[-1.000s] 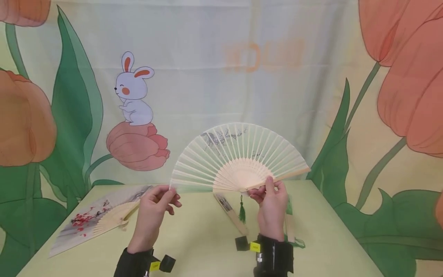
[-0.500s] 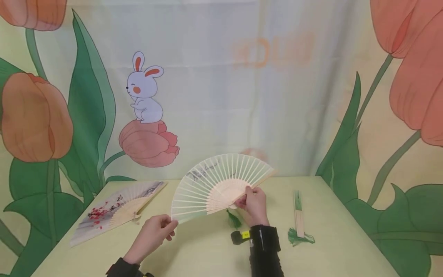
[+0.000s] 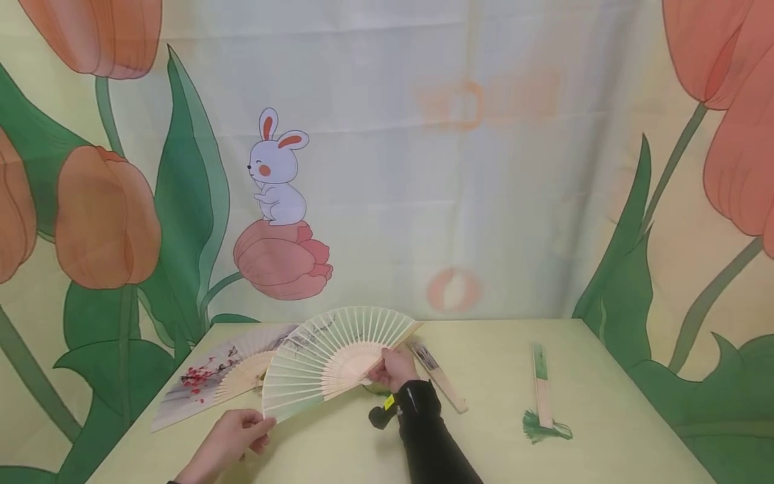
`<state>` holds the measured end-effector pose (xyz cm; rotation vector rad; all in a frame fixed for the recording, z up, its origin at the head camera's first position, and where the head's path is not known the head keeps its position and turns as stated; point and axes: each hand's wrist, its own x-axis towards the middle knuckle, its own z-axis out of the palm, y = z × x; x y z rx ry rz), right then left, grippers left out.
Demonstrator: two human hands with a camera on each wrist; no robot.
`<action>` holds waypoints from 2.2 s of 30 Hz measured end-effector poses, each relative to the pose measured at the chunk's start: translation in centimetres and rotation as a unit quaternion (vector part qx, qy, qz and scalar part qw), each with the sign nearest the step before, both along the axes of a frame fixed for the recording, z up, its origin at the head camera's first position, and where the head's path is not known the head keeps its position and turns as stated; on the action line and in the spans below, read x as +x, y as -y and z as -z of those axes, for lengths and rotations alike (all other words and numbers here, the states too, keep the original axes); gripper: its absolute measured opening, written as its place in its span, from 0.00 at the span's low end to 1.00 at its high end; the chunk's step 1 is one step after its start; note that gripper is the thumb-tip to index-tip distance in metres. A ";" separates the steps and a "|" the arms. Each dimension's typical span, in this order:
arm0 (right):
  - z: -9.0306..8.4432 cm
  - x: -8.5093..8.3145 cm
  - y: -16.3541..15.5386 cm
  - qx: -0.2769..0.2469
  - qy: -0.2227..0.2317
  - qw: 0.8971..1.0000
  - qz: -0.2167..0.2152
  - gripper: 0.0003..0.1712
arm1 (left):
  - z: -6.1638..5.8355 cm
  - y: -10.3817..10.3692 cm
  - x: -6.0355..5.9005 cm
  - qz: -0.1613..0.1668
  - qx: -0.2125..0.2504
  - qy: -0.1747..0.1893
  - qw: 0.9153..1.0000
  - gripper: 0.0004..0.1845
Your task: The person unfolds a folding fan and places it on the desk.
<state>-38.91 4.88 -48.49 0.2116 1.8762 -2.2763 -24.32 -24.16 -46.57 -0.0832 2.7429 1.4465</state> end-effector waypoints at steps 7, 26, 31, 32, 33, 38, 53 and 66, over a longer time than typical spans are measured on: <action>2.4 -0.7 1.7 0.030 0.009 1.000 0.003 0.09 | 2.0 0.9 0.1 -0.014 -0.023 0.056 0.998 0.15; 2.3 -1.6 3.7 0.138 0.035 0.989 0.043 0.14 | 2.6 1.5 0.5 -0.016 -0.047 0.116 0.992 0.14; 2.2 -1.6 3.7 0.162 0.027 0.985 0.052 0.17 | 2.6 1.2 0.3 -0.012 -0.054 0.111 0.992 0.13; 2.3 -1.5 3.7 0.166 0.022 0.985 0.052 0.18 | 2.6 1.2 0.3 -0.011 -0.059 0.106 0.993 0.14; 2.3 -1.4 3.7 0.170 0.017 0.984 0.051 0.18 | 2.6 1.2 0.3 -0.011 -0.065 0.102 0.993 0.14; 2.3 -0.7 3.7 0.160 0.004 0.986 0.048 0.19 | 2.7 1.1 0.4 -0.004 -0.091 0.091 0.992 0.15; -0.3 1.8 -3.0 0.292 -0.204 0.931 -0.076 0.19 | -1.1 -2.5 0.1 0.120 -0.092 0.088 0.985 0.14; -1.2 5.2 -9.7 0.636 -0.309 0.692 -0.146 0.02 | -3.3 -14.8 -2.7 0.230 -0.250 -0.144 0.930 0.07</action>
